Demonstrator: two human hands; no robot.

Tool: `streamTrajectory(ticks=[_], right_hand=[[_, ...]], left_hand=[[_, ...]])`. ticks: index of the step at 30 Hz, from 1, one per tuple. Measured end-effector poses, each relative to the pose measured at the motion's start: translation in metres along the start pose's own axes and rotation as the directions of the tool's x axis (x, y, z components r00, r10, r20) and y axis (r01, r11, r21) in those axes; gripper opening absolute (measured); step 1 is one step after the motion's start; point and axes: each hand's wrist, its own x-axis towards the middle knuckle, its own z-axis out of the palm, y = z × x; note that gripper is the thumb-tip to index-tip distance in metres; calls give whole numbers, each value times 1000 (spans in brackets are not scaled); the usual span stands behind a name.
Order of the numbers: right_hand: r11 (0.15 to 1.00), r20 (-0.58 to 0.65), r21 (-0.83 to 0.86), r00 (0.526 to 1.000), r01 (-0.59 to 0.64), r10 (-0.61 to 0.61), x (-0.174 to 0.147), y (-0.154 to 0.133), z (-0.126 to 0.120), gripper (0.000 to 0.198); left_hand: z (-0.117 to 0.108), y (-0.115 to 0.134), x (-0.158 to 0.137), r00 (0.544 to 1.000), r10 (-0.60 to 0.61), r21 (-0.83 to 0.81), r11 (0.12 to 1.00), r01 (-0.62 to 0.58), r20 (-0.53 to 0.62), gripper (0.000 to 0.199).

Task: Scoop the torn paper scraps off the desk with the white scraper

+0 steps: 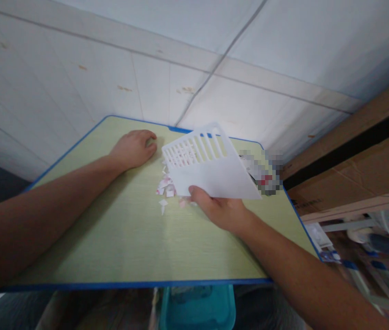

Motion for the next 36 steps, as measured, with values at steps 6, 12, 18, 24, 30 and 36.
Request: streamTrajectory(ticks=[6, 12, 18, 24, 30, 36], right_hand=[[975, -174, 173, 970, -138, 169, 19, 1, -20, 31], [987, -97, 121, 988, -106, 118, 12, 1, -7, 36], [995, 59, 91, 997, -44, 39, 7, -5, -2, 35], [982, -110, 145, 984, -123, 139, 13, 0, -9, 36], [999, -16, 39, 999, -31, 32, 5, 3, -8, 38], [999, 21, 28, 1000, -21, 20, 1, -1, -16, 40]], left_hand=[[-4, 5, -2, 1000, -12, 15, 1000, 12, 18, 46], [-4, 4, -2, 1000, -4, 10, 1000, 4, 17, 46], [-4, 2, -1, 1000, -3, -9, 1000, 3, 28, 47], [-2, 3, -2, 1000, -8, -10, 1000, 8, 11, 46], [-6, 8, -3, 1000, -9, -4, 1000, 9, 21, 48], [-4, 9, -1, 999, -26, -33, 999, 26, 20, 44]])
